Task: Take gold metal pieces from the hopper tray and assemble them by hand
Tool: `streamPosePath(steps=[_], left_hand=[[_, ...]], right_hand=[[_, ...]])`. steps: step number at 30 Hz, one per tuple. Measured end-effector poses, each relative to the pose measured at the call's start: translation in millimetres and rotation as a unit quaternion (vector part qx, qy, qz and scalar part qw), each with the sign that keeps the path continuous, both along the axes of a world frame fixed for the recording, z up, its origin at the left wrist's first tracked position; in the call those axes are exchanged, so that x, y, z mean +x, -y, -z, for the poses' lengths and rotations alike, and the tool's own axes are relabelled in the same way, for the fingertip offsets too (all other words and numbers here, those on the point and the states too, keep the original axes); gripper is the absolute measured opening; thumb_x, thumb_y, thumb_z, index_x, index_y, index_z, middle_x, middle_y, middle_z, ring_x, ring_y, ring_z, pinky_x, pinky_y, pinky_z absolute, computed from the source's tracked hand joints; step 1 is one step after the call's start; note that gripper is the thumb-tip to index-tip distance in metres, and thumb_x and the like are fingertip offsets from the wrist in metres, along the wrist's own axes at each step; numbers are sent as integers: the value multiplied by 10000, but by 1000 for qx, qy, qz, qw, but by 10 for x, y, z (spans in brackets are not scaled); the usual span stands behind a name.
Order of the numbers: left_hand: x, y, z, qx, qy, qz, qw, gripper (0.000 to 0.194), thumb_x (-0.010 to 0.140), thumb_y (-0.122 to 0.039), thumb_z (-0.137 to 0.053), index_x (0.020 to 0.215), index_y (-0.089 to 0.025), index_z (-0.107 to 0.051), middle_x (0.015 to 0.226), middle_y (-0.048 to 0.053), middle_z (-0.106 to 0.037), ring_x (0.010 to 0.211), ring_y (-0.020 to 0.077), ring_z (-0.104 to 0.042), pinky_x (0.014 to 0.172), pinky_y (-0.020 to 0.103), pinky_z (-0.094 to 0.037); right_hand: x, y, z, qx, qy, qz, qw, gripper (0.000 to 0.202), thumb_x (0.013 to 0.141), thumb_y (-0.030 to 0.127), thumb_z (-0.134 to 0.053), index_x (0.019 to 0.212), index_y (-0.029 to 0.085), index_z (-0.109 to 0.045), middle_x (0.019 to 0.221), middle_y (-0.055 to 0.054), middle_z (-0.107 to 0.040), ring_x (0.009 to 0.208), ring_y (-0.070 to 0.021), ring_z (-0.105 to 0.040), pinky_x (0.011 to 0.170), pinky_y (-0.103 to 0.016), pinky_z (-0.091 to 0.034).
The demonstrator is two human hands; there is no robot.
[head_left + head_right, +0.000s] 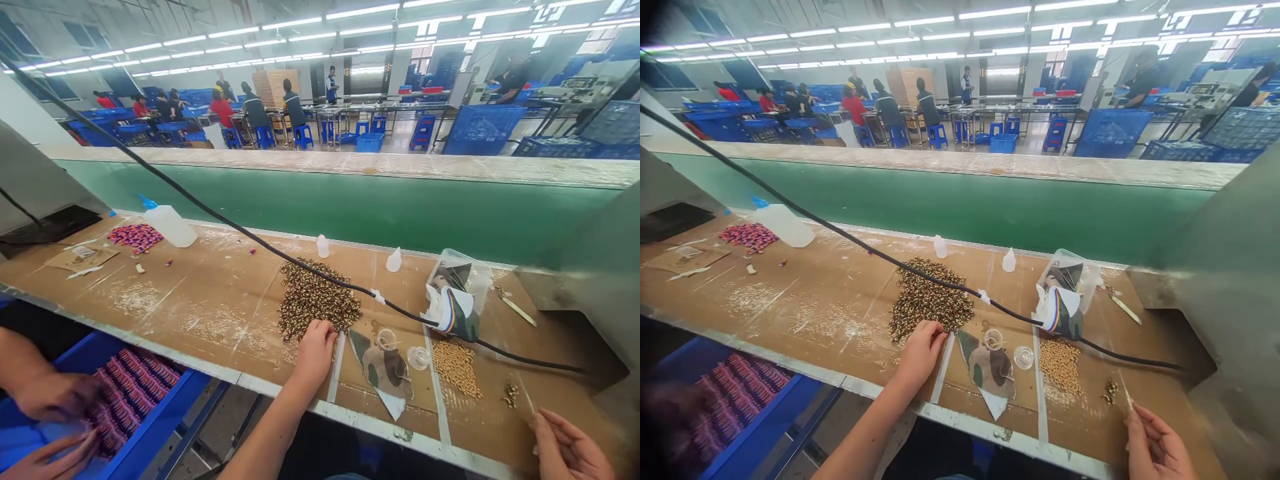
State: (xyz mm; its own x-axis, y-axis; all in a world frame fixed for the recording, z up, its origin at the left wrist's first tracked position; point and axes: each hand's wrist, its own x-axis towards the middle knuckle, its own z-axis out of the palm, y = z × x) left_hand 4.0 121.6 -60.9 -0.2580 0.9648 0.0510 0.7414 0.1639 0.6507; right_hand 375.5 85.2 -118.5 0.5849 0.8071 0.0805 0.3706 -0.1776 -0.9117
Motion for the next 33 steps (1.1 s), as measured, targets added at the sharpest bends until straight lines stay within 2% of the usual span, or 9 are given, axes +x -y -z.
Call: streamPosePath(steps=[5,8,10,12,15,18,22,27,33], left_hand=[[7,93,133,53,-54,-2,997,194,845,-160,-349,747,-162,-517,811,107,-561,783,236,-531,730,390,-440],[-26,139,140,82,-26,4,996,206,841,-212,-339,764,-167,-525,799,110,-573,776,243,-535,719,403,-448],[-26,158,93,94,29,7,995,204,836,-261,-375,826,-164,-554,837,110,-590,810,238,-549,747,402,-456],[19,172,25,78,131,5,988,223,828,-321,-429,890,-157,-567,875,106,-594,803,219,-566,742,379,-471],[169,191,-60,28,338,3,941,266,780,-398,-540,872,-148,-541,841,73,-571,713,167,-568,676,317,-492],[337,207,-96,-5,479,7,878,333,726,-436,-632,843,-145,-519,773,33,-543,673,131,-552,638,263,-483],[465,212,-89,-48,563,3,825,422,692,-461,-685,910,-134,-531,786,28,-552,616,99,-532,574,224,-450],[527,208,-77,-62,600,-3,797,417,673,-453,-716,872,-130,-543,798,26,-562,651,92,-542,618,218,-456],[576,207,-61,-56,605,-18,794,386,629,-419,-758,787,-126,-563,714,14,-573,620,92,-538,605,216,-456]], right_hand=[[-159,-8,-252,-38,23,-10,999,699,616,734,-605,935,111,-603,835,-127,-633,639,-182,-575,519,-248,-454],[-342,-42,-409,-3,51,-77,996,587,691,665,-594,899,117,-625,786,-117,-644,615,-183,-598,464,-226,-453],[-544,-72,-525,43,89,-179,979,433,788,561,-565,860,142,-645,761,-88,-650,609,-165,-610,478,-210,-472],[-800,-117,-654,95,156,-289,940,286,850,437,-554,839,173,-664,800,-63,-656,624,-142,-608,539,-203,-487],[-1176,-222,-825,161,216,-355,895,212,916,325,-487,915,191,-652,787,-25,-659,577,-102,-591,530,-178,-463],[-1406,-352,-897,162,294,-355,872,314,966,341,-376,942,168,-637,764,-33,-663,582,-120,-608,535,-208,-449],[-1500,-483,-870,157,394,-306,852,460,999,383,-253,911,154,-643,703,-36,-653,532,-136,-597,491,-245,-391],[-1558,-536,-838,132,426,-299,843,499,1004,381,-221,853,183,-654,710,-27,-628,526,-125,-573,476,-252,-345],[-1585,-541,-841,129,426,-321,836,549,1009,394,-189,758,183,-629,685,-25,-595,484,-106,-526,465,-241,-325]])
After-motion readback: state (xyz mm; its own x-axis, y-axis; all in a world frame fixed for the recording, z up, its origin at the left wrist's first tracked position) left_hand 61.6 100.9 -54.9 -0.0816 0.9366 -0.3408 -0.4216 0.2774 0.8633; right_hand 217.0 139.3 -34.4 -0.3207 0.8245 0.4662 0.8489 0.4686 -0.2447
